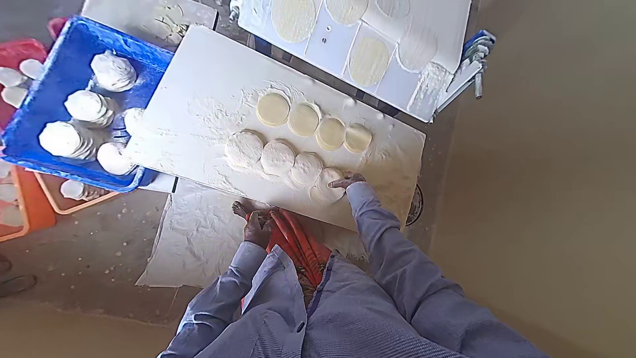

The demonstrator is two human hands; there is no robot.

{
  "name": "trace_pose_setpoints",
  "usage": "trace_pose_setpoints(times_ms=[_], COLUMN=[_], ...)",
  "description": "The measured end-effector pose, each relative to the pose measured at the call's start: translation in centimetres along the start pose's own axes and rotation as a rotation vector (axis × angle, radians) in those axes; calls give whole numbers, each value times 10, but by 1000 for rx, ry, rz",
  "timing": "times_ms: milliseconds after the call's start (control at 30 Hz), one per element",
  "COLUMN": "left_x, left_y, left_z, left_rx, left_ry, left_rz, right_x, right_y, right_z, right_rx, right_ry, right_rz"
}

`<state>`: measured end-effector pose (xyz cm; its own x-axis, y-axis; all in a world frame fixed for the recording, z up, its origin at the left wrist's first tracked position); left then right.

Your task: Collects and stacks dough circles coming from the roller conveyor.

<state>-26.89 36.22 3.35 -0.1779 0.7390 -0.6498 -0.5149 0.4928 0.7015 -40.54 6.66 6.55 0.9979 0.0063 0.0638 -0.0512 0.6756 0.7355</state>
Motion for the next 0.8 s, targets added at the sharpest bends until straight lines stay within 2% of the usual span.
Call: trace_pose_setpoints(times_ms=[167,233,300,433,567,633,733,800], left_x=[-3,-2,-2,-10,-52,-80,-127,-159], left_y=[-4,-5,-6,-8,-10,-20,-42,-47], left_z=[-1,-2,-2,5,25,31,32,26], left_rx=[0,6,1,-46,-134,-136,18,278], left_ry=[-55,-69,-75,-94,-112,-23,269,485], left_rz=[-37,-37,-30,-89,-262,-391,-590,-595], right_x=[5,15,11,-10,12,25,41,50], right_y=[31,52,49,11,36,61,110,142], right_z=[-2,4,0,-16,1,14,36,54], right_rx=[-82,-35,-59,-220,-232,-222,-190,-110], right_ry=[-206,-284,-397,-546,-462,-359,-314,-360], right_rz=[128,83,81,277,511,613,793,899])
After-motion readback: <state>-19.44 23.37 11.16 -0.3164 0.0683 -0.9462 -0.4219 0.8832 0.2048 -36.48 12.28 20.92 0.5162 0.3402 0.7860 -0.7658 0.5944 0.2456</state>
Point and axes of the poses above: each hand's wrist, its own y-axis away from the middle knuckle, its own z-axis out of the back of the hand, x = y × z, the point moved 2 cm from there along -y, towards the middle knuckle
